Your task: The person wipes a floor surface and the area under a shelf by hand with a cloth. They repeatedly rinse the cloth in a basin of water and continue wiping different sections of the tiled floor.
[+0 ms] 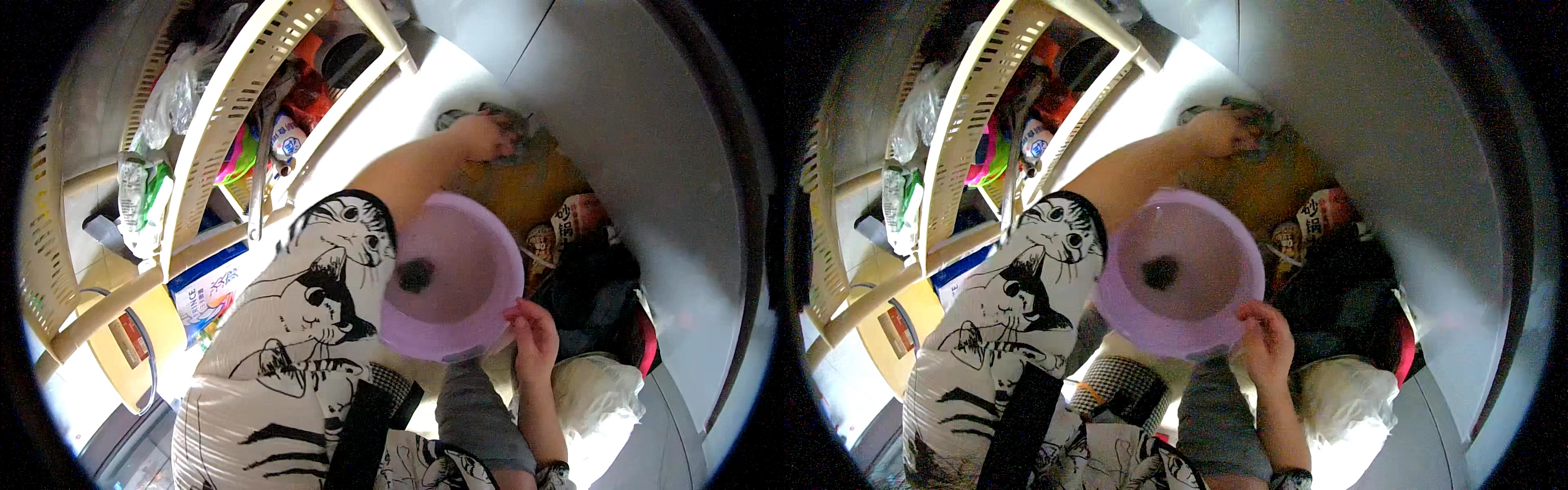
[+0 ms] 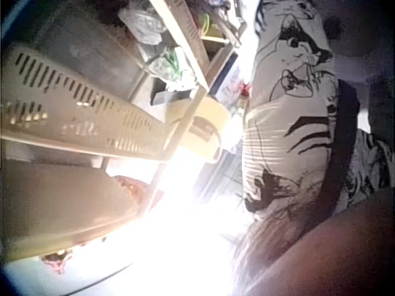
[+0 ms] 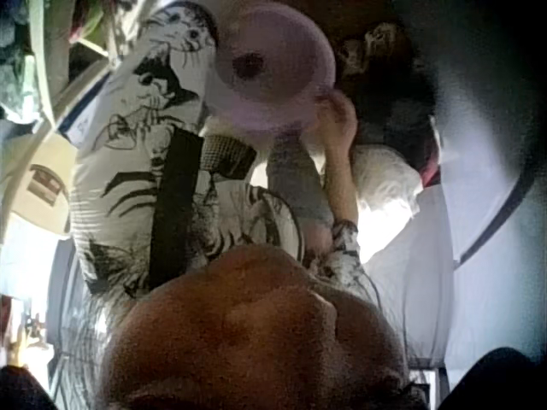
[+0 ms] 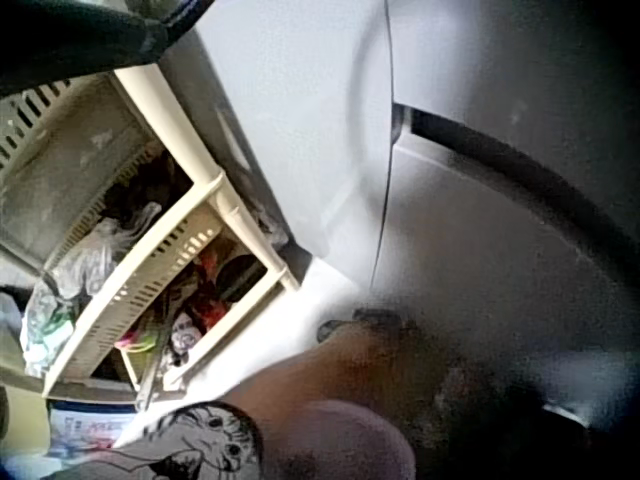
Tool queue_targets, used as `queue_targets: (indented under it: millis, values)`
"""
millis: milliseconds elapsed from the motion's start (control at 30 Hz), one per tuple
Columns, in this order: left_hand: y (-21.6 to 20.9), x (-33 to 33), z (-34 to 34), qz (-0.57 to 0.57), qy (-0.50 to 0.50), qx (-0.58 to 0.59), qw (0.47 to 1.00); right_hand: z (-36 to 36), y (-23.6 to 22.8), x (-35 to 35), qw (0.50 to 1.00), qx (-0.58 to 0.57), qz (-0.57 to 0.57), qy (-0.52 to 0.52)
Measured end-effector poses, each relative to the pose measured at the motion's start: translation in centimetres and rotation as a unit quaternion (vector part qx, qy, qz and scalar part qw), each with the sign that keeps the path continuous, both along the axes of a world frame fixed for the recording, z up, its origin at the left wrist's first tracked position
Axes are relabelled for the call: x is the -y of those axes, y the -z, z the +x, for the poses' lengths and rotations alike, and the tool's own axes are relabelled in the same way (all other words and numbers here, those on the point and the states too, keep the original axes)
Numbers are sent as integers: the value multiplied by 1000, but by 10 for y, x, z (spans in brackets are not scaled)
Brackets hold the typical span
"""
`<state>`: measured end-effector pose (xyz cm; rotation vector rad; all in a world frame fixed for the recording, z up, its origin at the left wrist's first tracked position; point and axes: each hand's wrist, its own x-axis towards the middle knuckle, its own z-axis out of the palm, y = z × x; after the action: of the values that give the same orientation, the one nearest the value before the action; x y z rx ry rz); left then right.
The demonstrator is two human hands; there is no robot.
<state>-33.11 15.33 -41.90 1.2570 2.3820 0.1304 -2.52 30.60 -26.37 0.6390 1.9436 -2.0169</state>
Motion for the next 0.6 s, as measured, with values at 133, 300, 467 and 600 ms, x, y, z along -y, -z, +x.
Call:
queue_targets:
  millis: [133,300,467,600]
  values:
    - [21,82,9,72,-15,98,992,-8,-7,14,997,1,-53,48]
    - [15,99,29,135,-155,73,976,1,-1,7,996,-24,-53,62]
    - [-22,180,43,50,-190,9,981,7,-2,8,997,18,-51,62]
    - [-12,221,28,95,-417,53,902,2,2,14,998,32,-46,28]
